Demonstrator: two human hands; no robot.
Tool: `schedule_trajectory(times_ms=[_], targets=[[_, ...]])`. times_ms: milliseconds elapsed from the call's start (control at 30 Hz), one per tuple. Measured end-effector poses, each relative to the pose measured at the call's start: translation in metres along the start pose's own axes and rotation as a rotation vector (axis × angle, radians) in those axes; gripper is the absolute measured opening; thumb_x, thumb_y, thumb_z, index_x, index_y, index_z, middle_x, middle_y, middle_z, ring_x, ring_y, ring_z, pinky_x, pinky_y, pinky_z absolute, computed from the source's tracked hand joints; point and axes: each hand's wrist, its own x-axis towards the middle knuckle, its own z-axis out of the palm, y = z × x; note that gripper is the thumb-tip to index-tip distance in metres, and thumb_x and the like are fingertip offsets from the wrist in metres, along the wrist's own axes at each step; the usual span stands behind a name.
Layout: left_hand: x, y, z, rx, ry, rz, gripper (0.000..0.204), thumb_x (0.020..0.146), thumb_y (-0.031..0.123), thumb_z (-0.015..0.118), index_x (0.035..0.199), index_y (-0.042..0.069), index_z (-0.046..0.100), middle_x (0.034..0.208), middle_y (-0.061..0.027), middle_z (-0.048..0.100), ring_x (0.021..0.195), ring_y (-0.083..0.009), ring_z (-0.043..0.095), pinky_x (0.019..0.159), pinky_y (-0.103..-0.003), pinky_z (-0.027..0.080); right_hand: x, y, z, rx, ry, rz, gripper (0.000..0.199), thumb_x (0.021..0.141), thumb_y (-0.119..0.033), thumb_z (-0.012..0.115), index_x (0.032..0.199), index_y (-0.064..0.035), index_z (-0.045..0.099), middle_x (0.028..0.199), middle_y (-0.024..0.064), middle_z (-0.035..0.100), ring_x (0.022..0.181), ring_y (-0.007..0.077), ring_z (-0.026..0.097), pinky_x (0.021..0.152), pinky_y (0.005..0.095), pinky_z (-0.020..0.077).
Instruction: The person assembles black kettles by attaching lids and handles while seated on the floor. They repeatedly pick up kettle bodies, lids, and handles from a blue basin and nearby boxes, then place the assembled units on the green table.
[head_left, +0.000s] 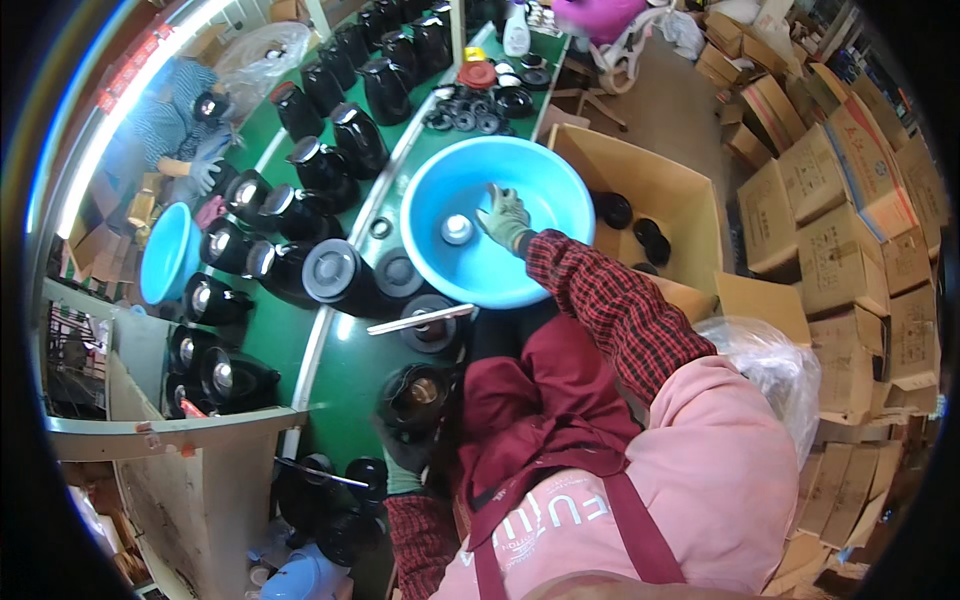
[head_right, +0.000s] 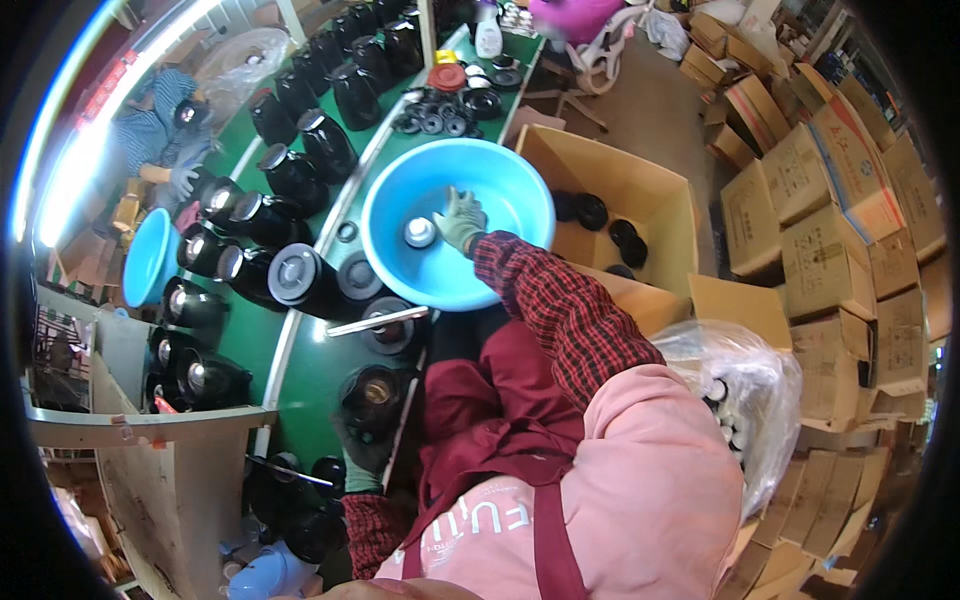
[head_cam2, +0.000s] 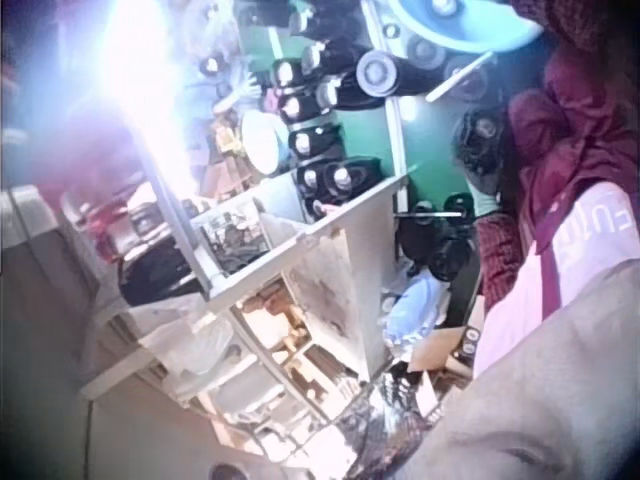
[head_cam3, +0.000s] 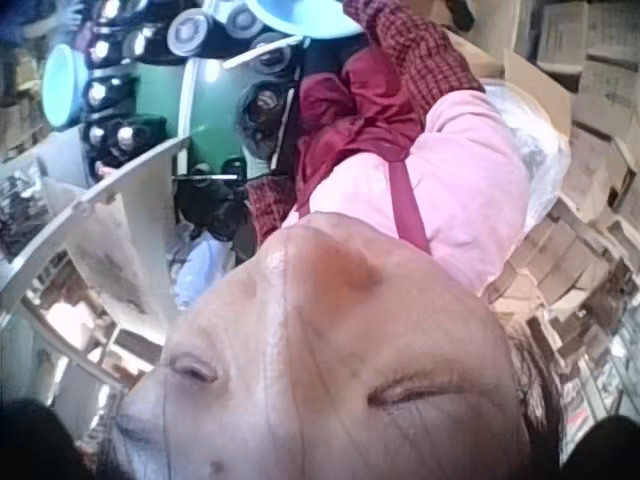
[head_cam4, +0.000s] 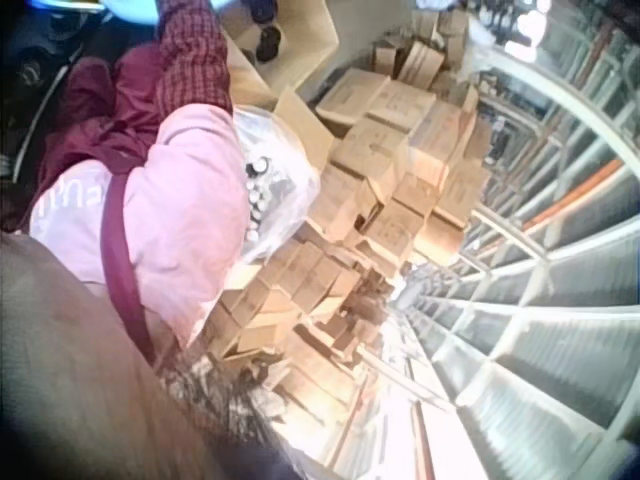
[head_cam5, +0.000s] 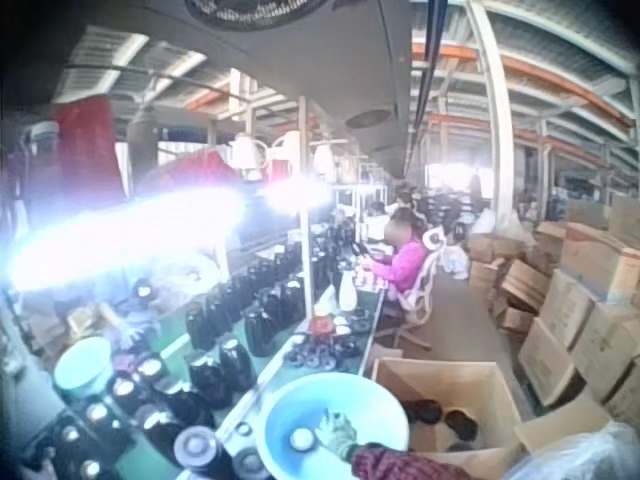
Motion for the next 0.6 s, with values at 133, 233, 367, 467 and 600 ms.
schedule_trajectory(times_ms=[133, 233, 367, 467, 600], targets=[[0.024, -0.011, 0.001, 0.645, -0.234, 0.307, 0.084, 0.098, 0.044, 0.064, 0.164, 0.017, 0.019, 0.155, -0.01, 0.043, 0.139, -0.0298, 0.046, 0.117, -0.049, 0.04, 0.034, 0.023, 0.023, -0.22, -0.197, -0.105, 0.085, 0.085, -0.06, 0.065, 0.158, -0.0295, 0.032, 0.151, 0.0296, 0.037, 0.13, 0.0506, 0.049, 0.106, 0.0596, 0.0438], [0.037, 0.004, -0.004, -0.18, -0.182, -0.209, 0.074, 0.102, 0.05, 0.055, 0.161, 0.017, 0.026, 0.154, -0.0106, 0.046, 0.142, -0.0278, 0.044, 0.12, -0.048, 0.035, 0.034, -0.01, 0.045, -0.396, -0.348, -0.253, 0.073, 0.086, -0.055, 0.065, 0.152, -0.0345, 0.043, 0.151, 0.0249, 0.04, 0.128, 0.0482, 0.051, 0.104, 0.0598, 0.0458], [0.037, 0.025, 0.018, 0.659, -0.268, 0.36, 0.053, 0.106, 0.041, 0.047, 0.15, 0.011, 0.044, 0.145, -0.0098, 0.053, 0.134, -0.0286, 0.051, 0.115, -0.046, 0.043, 0.013, -0.049, 0.051, -0.407, -0.505, -0.294, 0.054, 0.09, -0.031, 0.067, 0.143, -0.0343, 0.055, 0.143, 0.0186, 0.047, 0.128, 0.0447, 0.053, 0.102, 0.0571, 0.0483], [0.029, 0.024, 0.009, 0.327, -0.208, 0.15, 0.044, 0.108, 0.029, 0.047, 0.147, 0.011, 0.048, 0.142, -0.0093, 0.056, 0.131, -0.0271, 0.054, 0.113, -0.043, 0.046, 0.002, -0.058, 0.041, -0.266, -0.427, -0.229, 0.046, 0.094, -0.032, 0.062, 0.139, -0.0278, 0.057, 0.134, 0.0203, 0.051, 0.119, 0.0438, 0.058, 0.099, 0.0547, 0.0501], [0.014, 0.016, 0.019, 0.028, -0.103, 0.007, 0.042, 0.106, 0.025, 0.051, 0.144, 0.008, 0.051, 0.138, -0.0109, 0.06, 0.126, -0.0262, 0.058, 0.112, -0.045, 0.047, -0.01, -0.034, 0.019, 0.008, -0.181, -0.193, 0.05, 0.093, -0.041, 0.064, 0.139, -0.0236, 0.054, 0.133, 0.0227, 0.053, 0.112, 0.0459, 0.061, 0.097, 0.0536, 0.0503]])
